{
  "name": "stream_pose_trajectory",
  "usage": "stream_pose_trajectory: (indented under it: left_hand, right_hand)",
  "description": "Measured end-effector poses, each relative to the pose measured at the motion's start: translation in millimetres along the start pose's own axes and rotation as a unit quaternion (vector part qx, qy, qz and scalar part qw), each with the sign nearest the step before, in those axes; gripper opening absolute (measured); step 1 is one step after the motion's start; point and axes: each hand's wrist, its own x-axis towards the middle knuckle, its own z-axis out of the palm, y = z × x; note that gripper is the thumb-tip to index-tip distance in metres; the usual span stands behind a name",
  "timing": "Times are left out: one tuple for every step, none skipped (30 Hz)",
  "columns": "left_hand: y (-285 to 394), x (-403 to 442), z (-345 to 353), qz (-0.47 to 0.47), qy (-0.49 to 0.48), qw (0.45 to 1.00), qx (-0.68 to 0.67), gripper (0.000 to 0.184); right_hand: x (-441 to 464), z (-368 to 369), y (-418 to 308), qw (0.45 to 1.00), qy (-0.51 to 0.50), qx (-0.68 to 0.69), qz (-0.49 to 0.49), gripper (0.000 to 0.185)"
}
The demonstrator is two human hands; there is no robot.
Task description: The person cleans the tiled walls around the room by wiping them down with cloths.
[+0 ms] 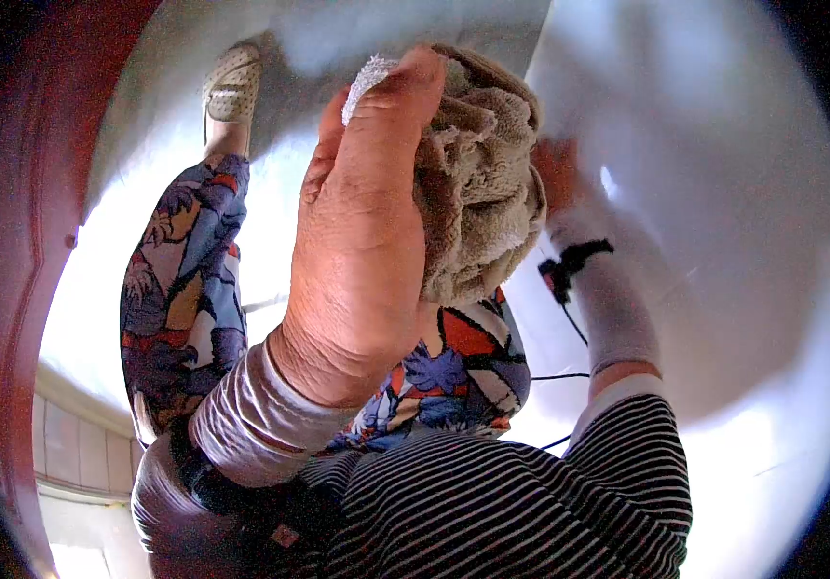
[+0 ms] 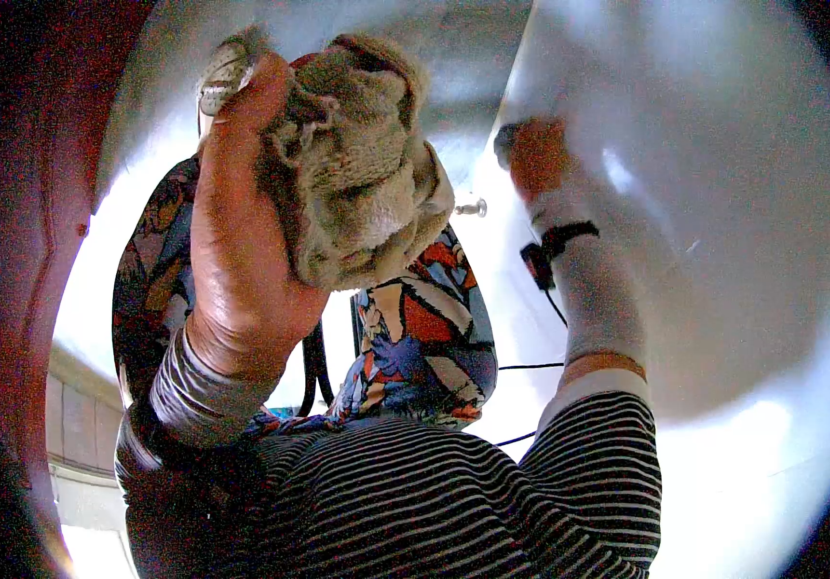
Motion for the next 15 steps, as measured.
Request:
stream_pose_trajectory:
  left_hand:
    - [0,1,0,0.035,0.005,0.998,0.054,0.036]
    - [4,0,3,-0.03,0.002,0.998,-0.059,0.035]
    - [8,-2,5,-0.096,-0.001,0.98,-0.172,0.035]
    - [9,-3,5,-0.096,-0.002,0.98,-0.175,0.035]
    - [10,-4,5,-0.093,-0.009,0.98,-0.178,0.035]
    - [10,-4,4,-0.092,-0.017,0.979,-0.181,0.035]
    - [9,-5,4,-0.09,-0.019,0.979,-0.181,0.035]
    - [9,-4,4,-0.097,-0.017,0.979,-0.181,0.034]
    - [8,-4,4,-0.105,-0.013,0.978,-0.18,0.034]
    - [3,-7,3,-0.099,-0.017,0.979,-0.18,0.034]
    - [1,-7,2,-0.081,-0.014,0.983,-0.164,0.034]
    - [0,-6,1,-0.063,-0.014,0.987,-0.148,0.034]
    - [1,-5,1,-0.065,-0.016,0.986,-0.149,0.034]
    - [3,-6,0,-0.073,-0.025,0.985,-0.155,0.034]
    - [4,-6,0,-0.08,-0.033,0.983,-0.161,0.034]
  right_hand:
    - [-10,-26,-15,0.984,-0.156,0.079,0.022,0.031]
    - [-22,-118,-8,0.943,-0.286,0.165,-0.034,0.034]
    - [-52,-82,-35,0.963,-0.221,0.154,-0.009,0.038]
    - [-82,-48,-62,0.977,-0.155,0.145,0.018,0.043]
    - [-106,-22,-85,0.976,-0.155,0.155,0.017,0.043]
    - [-124,-6,-99,0.969,-0.182,0.167,0.005,0.043]
    - [-138,7,-112,0.961,-0.211,0.176,-0.006,0.042]
    - [-148,21,-122,0.954,-0.237,0.182,-0.016,0.042]
    - [-152,25,-125,0.951,-0.246,0.184,-0.023,0.042]
    - [-154,39,-127,0.951,-0.245,0.187,-0.021,0.043]
    - [-151,39,-123,0.952,-0.239,0.19,-0.017,0.043]
    - [-141,42,-116,0.958,-0.216,0.187,-0.005,0.043]
    - [-125,33,-98,0.966,-0.19,0.178,0.009,0.044]
    - [-103,10,-76,0.974,-0.165,0.154,0.014,0.044]
    - [-73,-57,-41,0.973,-0.198,0.116,0.001,0.041]
